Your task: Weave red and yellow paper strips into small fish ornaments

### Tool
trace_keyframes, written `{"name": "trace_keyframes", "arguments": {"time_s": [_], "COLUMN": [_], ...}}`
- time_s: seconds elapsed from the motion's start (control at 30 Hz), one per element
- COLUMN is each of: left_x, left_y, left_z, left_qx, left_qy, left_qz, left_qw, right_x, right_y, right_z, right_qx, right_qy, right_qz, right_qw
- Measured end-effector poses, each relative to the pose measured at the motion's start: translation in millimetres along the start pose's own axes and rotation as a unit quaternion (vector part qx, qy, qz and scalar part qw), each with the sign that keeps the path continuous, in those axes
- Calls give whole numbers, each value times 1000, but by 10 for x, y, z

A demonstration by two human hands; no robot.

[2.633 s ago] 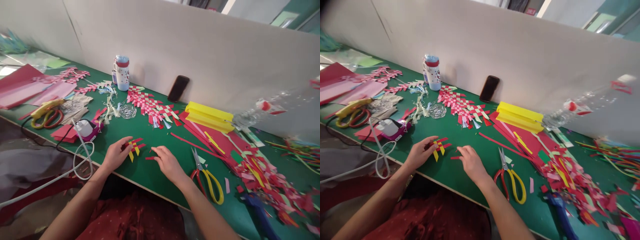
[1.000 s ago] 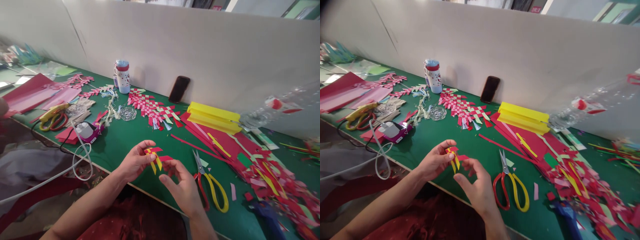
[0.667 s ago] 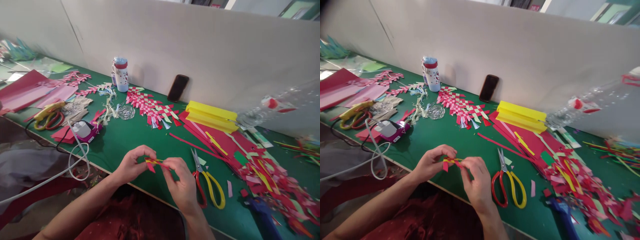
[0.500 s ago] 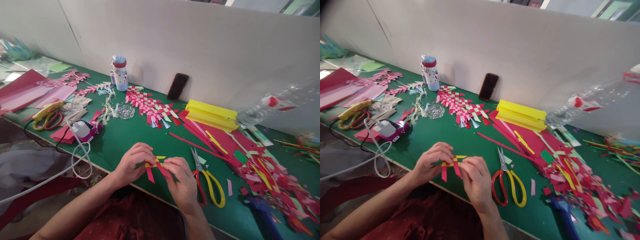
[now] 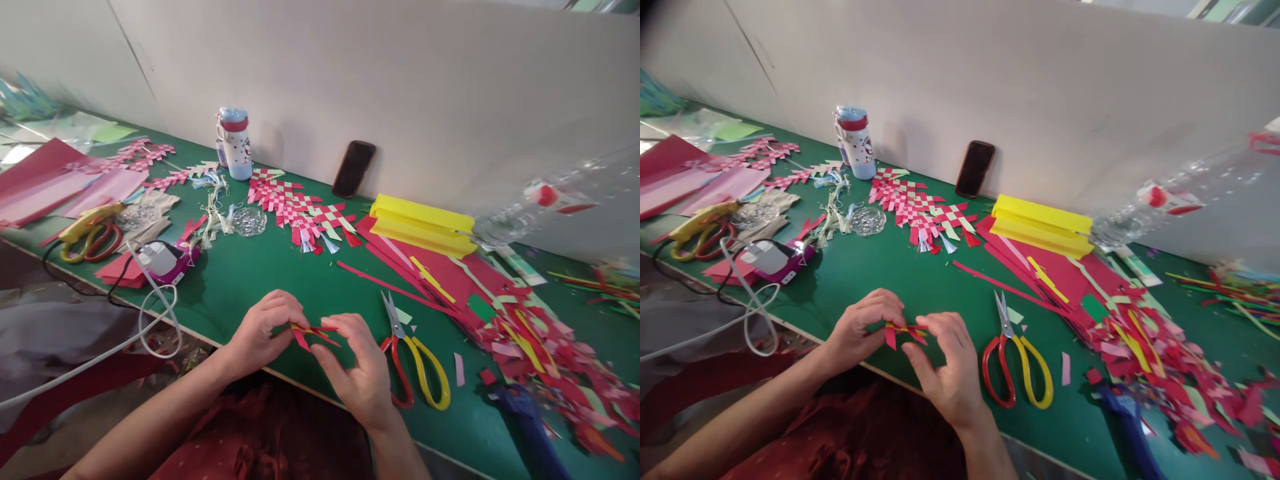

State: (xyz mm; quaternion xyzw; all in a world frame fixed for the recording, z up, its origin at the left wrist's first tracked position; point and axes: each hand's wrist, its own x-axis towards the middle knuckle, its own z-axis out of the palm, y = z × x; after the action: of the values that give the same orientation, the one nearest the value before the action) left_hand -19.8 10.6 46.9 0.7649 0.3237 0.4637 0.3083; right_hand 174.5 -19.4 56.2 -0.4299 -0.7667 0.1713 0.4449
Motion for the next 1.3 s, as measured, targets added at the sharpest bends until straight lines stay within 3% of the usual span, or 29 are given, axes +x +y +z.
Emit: {"name": "trace_keyframes", "arguments": {"time_s": [0.17, 0.3, 0.4, 0.53, 0.63, 0.7, 0.8, 1.07, 1.17, 1.3], "left_x": [-12, -116, -269, -429, -478, -501, -531, -557, -580, -624], "left_y": [-85, -228, -319, -399, -383, -343, -305, -382, -410, -462], "left_z": [-9, -34, -53, -58, -62, -74, -93, -81, -73, -75], "left_qx": [155, 321, 357, 353, 314, 301, 296, 312, 311, 312], "left_qy": [32, 20, -42, -100, -113, -133, -153, -137, -134, -140], "left_qz": [88, 121, 100, 62, 27, 11, 5, 24, 31, 30], "left_qw": [983, 939, 928, 928, 942, 944, 943, 940, 940, 939], "right_x": [-101, -355, -662, -1190, -1550, -1710, -1809, -1649, -1601, -1586], "right_y": [96, 344, 591, 830, 919, 968, 1044, 1167, 1098, 959], "right_z": [-111, -490, -971, -1649, -1914, -1943, -1893, -2003, -2026, -2028], "right_qx": [-71, -208, -353, -457, -492, -492, -471, -376, -335, -258], "right_qy": [9, 63, 108, 137, 157, 150, 125, 145, 209, 365], "right_qz": [-11, 2, 80, 219, 297, 337, 373, 414, 422, 433], "right_qw": [997, 976, 926, 851, 803, 788, 789, 816, 816, 783]}}
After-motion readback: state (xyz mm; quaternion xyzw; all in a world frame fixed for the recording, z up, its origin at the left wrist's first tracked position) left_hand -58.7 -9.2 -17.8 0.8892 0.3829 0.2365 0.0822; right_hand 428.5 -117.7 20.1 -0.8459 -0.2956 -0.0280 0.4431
